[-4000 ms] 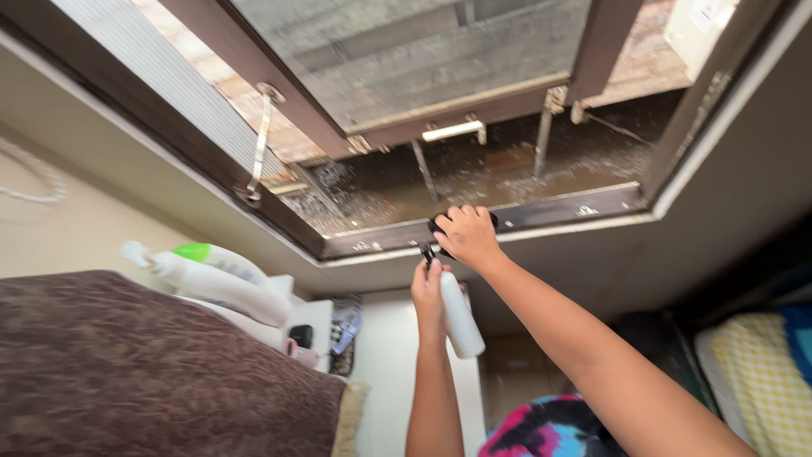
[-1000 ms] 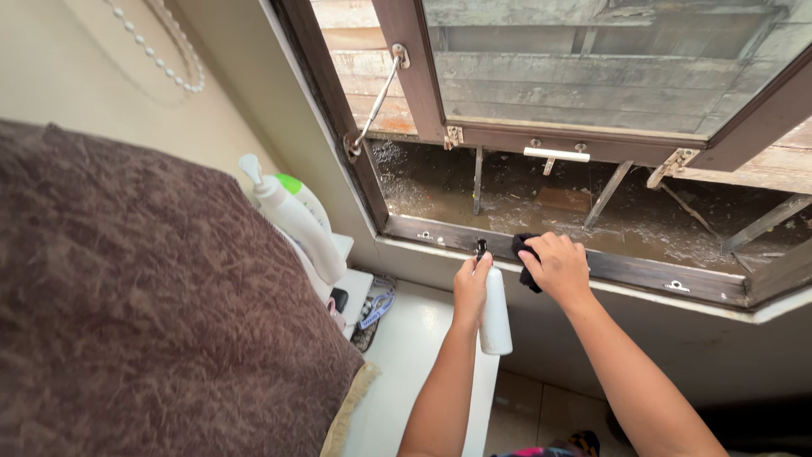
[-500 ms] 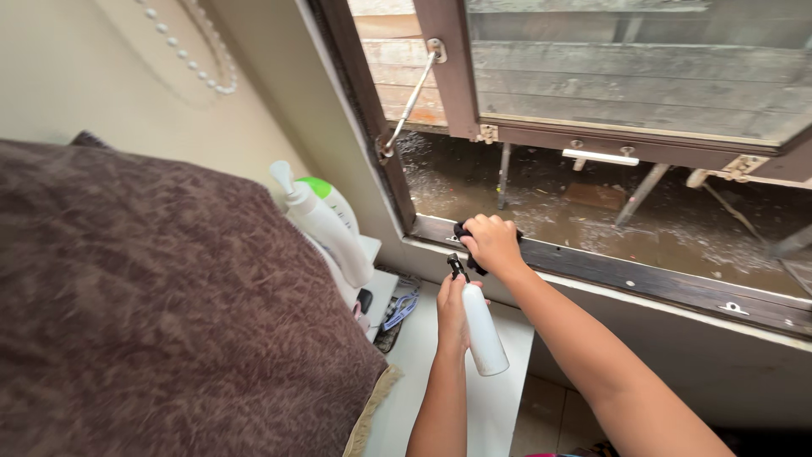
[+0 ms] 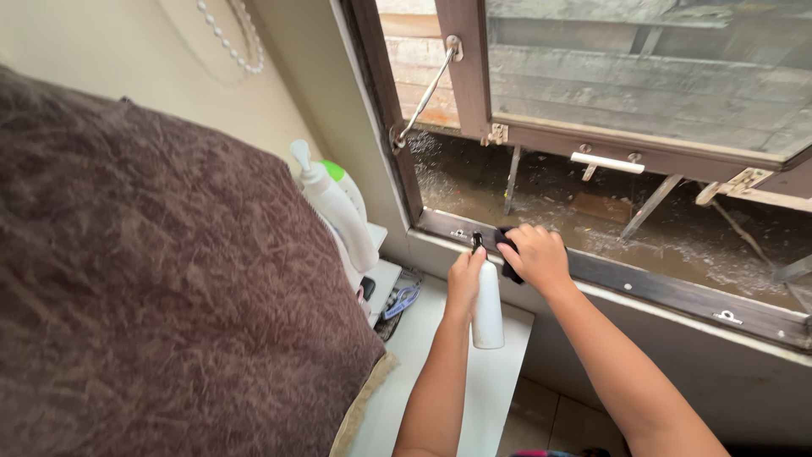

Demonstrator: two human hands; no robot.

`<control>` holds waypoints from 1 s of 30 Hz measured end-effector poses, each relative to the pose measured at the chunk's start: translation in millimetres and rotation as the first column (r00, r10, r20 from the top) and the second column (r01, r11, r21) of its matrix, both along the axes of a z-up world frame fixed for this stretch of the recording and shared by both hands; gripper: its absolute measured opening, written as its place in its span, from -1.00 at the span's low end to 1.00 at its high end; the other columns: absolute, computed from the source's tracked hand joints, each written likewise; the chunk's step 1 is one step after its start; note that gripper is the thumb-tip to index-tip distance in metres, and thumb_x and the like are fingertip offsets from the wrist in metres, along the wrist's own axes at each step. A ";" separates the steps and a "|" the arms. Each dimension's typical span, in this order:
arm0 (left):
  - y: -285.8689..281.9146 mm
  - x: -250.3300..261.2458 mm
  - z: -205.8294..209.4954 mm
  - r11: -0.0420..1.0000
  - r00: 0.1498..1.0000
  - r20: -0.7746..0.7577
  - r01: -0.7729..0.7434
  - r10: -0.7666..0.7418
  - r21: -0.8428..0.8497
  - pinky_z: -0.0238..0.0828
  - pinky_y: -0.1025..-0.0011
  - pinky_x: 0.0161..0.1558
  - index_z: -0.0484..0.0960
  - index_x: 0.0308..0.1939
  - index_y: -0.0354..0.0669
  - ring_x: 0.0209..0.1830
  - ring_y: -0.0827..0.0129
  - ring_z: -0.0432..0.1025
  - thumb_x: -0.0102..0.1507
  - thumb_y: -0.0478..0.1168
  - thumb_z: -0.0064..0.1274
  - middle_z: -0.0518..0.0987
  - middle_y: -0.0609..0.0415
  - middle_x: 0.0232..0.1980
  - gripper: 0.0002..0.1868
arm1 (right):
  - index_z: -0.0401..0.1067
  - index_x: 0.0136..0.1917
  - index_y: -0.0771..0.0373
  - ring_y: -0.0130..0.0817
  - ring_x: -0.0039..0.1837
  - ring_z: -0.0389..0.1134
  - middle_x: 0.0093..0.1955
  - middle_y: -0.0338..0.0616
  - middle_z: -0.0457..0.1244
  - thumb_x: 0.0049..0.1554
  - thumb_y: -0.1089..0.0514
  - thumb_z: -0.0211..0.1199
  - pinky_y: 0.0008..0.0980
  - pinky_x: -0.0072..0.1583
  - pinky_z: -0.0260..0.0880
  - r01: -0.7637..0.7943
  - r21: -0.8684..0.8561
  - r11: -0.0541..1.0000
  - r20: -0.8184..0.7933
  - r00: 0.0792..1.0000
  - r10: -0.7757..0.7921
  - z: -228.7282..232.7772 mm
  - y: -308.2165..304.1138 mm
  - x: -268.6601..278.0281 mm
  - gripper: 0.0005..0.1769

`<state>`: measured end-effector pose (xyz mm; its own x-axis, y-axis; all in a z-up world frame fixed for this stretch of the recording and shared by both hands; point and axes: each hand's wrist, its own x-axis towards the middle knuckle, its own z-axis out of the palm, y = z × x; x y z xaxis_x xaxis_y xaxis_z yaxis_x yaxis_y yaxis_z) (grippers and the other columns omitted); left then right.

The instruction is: The person cleans a window and its frame using a spray bottle and a dark cloth. They repeatedly spray the glass and wipe it down, then move to the window sill and frame, scrubbing the tracks and edges with the cloth.

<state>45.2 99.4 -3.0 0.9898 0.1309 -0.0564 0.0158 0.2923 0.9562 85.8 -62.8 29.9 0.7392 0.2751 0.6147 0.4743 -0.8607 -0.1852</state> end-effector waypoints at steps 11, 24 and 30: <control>-7.4 7.8 2.4 0.935 0.994 -0.105 -0.009 -0.030 -0.354 0.52 0.36 -0.38 0.47 0.01 -0.21 -0.44 0.39 0.49 0.42 -0.01 -0.10 0.57 0.06 -0.19 -0.68 | 0.44 0.18 0.27 -0.03 0.05 0.27 0.04 -0.04 0.30 -0.06 0.03 0.33 -0.13 0.06 0.25 -0.234 0.035 0.972 -0.129 0.963 0.236 23.4 -38.0 -8.5 -0.45; 43.9 -5.7 26.0 0.944 0.979 -0.172 -0.159 0.112 -0.291 0.49 0.32 -0.47 0.47 0.03 -0.22 -0.50 0.28 0.53 0.42 0.03 -0.11 0.60 0.01 -0.19 -0.64 | 0.42 0.08 0.27 0.10 0.06 0.32 -0.02 0.03 0.34 0.07 0.08 0.32 -0.03 0.08 0.32 -0.387 0.244 0.889 -0.265 0.855 0.445 3.9 93.2 93.1 -0.65; 57.1 -7.5 32.6 0.959 0.966 -0.169 -0.225 0.197 -0.172 0.48 0.36 -0.45 0.57 0.04 -0.13 -0.51 0.36 0.50 0.37 0.01 -0.03 0.55 0.09 -0.29 -0.67 | 0.46 0.03 0.18 0.06 0.05 0.32 -0.04 -0.03 0.32 0.08 0.06 0.32 -0.03 0.08 0.33 -0.337 0.197 0.921 -0.212 0.902 0.376 1.3 130.9 101.7 -0.73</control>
<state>37.7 156.5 29.6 0.9193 0.3086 -0.2444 0.0719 0.4788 0.8750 187.5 68.1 31.2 0.7395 0.4659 0.4859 0.6684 -0.5942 -0.4474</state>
